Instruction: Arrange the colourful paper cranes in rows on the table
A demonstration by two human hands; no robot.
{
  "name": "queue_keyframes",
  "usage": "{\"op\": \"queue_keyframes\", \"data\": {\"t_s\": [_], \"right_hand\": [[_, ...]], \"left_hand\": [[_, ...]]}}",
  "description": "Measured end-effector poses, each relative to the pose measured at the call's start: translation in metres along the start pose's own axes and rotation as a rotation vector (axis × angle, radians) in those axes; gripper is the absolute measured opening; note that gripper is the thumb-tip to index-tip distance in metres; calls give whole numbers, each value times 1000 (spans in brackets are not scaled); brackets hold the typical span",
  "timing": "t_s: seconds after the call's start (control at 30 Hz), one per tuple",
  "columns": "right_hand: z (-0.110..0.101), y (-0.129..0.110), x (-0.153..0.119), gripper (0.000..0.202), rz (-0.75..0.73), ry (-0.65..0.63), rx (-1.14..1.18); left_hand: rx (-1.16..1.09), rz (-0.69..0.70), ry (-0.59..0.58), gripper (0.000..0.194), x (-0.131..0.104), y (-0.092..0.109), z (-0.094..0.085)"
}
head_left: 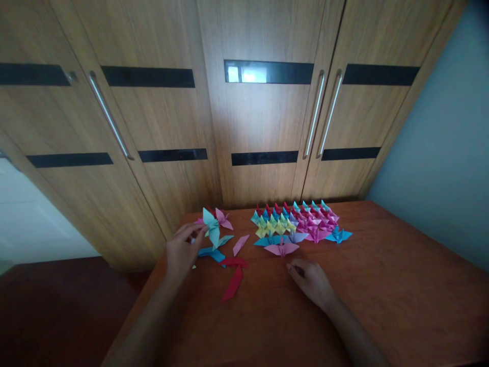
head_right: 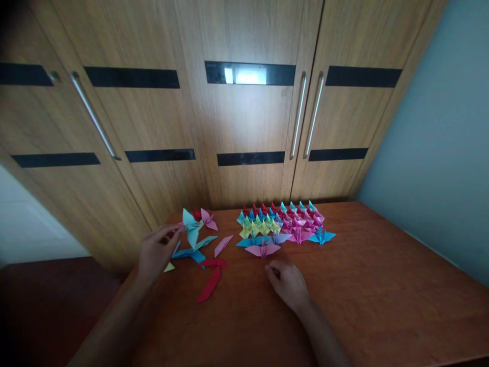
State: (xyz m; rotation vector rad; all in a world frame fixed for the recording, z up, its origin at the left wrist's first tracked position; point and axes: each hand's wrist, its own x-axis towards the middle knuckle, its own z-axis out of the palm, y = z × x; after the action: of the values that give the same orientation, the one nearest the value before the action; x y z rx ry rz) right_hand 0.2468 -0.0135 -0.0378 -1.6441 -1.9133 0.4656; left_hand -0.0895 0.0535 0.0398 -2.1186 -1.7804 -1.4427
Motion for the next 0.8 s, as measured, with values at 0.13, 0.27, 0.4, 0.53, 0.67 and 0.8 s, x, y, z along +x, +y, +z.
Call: {"op": "queue_keyframes", "data": {"t_s": [0.13, 0.27, 0.4, 0.53, 0.67, 0.8], "right_hand": [[1, -7, -2, 39, -30, -29, 253], [6, -22, -8, 44, -42, -174, 621], [10, -35, -12, 44, -87, -254, 769], [13, -37, -9, 35, -41, -211, 783], [16, -32, -7, 37, 2, -180, 762], [18, -29, -9, 41, -16, -210, 713]], "left_hand": [[-129, 29, -118, 21, -24, 45, 11], [-176, 151, -291, 17, -57, 74, 36], [-206, 211, -454, 18, -85, 91, 54], [-248, 271, -581, 17, -97, 98, 50], [-218, 294, -500, 17, -94, 94, 42], [-180, 146, -359, 25, -88, 84, 47]]}}
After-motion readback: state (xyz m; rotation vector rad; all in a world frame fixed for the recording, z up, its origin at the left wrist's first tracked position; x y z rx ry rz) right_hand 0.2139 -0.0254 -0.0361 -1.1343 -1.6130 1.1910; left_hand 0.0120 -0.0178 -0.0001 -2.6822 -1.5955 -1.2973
